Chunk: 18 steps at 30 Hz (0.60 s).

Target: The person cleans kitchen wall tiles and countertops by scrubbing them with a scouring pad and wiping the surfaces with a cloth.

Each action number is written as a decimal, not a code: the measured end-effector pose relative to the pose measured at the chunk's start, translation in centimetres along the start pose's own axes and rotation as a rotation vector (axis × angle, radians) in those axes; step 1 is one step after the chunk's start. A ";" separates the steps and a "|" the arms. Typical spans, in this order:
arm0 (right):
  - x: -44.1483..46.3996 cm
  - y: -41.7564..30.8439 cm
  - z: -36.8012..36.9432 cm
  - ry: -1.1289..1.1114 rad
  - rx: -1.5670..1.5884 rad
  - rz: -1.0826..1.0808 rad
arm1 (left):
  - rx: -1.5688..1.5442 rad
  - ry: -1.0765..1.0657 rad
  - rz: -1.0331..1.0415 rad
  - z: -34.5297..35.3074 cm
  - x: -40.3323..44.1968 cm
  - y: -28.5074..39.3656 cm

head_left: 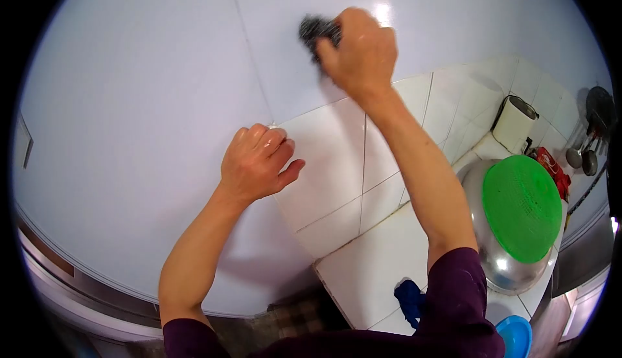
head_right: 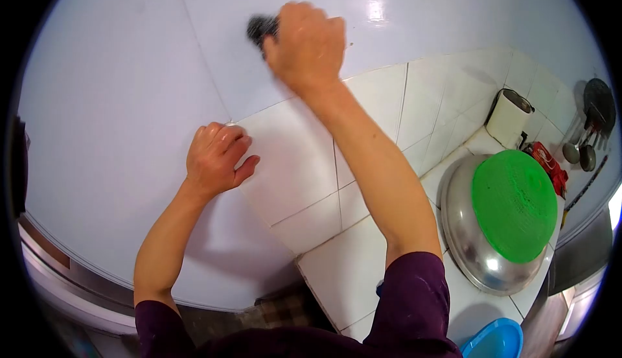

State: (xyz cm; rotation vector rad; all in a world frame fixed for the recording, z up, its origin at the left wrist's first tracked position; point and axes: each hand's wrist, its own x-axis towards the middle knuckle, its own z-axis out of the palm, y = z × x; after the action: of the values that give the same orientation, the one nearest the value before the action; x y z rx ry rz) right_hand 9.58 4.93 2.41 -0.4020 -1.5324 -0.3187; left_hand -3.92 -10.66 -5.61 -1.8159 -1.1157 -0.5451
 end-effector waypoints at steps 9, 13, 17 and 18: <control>-1.4 -0.1 0.1 0.012 0.014 0.089 | 0.024 0.030 0.014 0.3 -0.2 0.0; -4.3 -2.6 0.3 -0.102 0.034 -0.148 | 0.045 -0.002 0.000 0.0 0.0 0.2; -4.7 -1.4 0.0 -0.115 0.117 -0.118 | 0.023 0.013 0.020 0.2 0.1 0.1; -4.3 0.6 0.4 -0.041 0.063 -0.042 | 0.033 0.010 0.020 0.1 0.1 0.0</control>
State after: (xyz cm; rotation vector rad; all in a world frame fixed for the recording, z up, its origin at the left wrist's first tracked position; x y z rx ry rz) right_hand 9.42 5.38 -1.88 -0.3295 -1.5889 -0.2954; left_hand -3.87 -10.55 -5.53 -1.7925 -1.0920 -0.5207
